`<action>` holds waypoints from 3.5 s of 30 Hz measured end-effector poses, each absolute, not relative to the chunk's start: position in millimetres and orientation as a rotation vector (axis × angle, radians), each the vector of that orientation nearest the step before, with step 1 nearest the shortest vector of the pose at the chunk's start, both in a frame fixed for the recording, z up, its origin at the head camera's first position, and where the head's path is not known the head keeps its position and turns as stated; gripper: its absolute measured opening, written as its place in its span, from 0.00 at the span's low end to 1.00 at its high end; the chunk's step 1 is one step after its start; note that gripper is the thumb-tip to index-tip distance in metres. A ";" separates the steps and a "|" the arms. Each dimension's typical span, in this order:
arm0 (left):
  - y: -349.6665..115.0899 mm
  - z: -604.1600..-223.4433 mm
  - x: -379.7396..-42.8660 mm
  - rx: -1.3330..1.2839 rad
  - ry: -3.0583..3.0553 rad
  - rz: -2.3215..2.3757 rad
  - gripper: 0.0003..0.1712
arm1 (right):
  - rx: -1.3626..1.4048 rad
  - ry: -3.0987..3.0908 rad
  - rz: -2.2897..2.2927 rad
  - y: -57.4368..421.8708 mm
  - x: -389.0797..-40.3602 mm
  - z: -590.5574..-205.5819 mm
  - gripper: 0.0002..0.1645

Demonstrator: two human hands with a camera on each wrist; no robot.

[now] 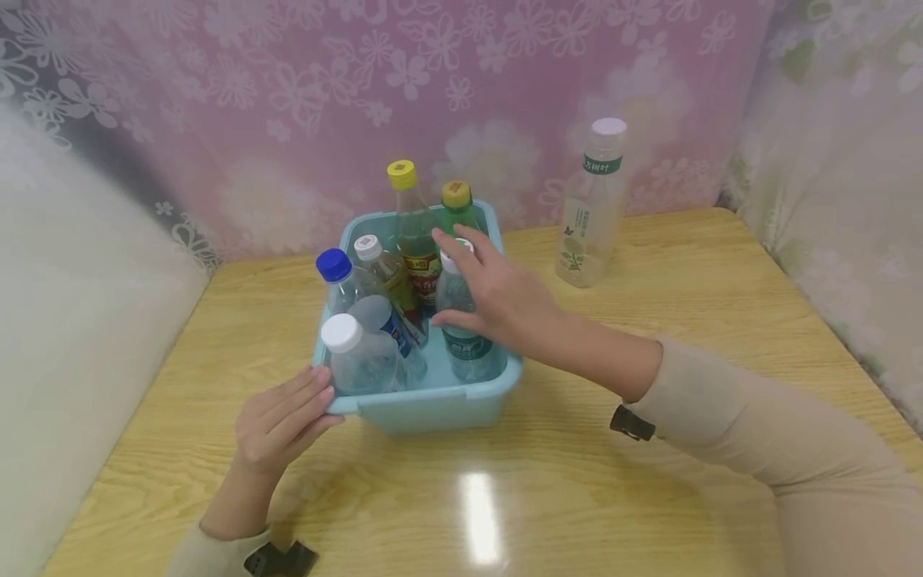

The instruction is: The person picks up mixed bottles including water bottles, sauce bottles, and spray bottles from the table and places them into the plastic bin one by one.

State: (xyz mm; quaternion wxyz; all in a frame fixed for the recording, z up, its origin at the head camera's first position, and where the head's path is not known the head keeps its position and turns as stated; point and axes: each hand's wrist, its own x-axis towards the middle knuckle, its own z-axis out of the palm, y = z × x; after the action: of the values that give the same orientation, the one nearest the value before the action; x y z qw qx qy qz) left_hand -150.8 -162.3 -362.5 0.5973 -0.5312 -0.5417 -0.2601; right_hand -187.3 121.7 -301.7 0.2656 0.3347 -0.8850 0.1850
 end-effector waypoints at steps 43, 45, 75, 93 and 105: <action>-164.7 -364.5 -149.8 -1.226 -1.300 -0.610 0.12 | 0.366 -2.496 0.291 217.2 -249.1 -263.5 0.54; -164.7 -364.5 -150.1 -1.225 -1.299 -0.612 0.12 | 0.291 -2.508 0.288 221.7 -255.8 -261.2 0.55; -163.3 -365.4 -151.6 -1.229 -1.284 -0.587 0.11 | -0.185 -2.763 0.911 246.0 -298.1 -282.5 0.50; -163.5 -364.4 -150.4 -1.222 -1.287 -0.600 0.12 | 0.012 -2.709 0.786 247.1 -285.3 -285.5 0.39; -164.0 -363.1 -149.1 -1.235 -1.304 -0.606 0.12 | 0.088 -2.711 0.791 249.6 -270.7 -284.4 0.40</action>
State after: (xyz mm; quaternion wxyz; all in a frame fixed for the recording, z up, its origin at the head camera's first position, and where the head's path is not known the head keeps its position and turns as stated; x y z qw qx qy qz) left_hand -149.1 -164.0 -363.1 0.5836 -0.5290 -0.5587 -0.2597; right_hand -270.7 249.6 -284.4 0.1575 0.0309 -0.9475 0.2766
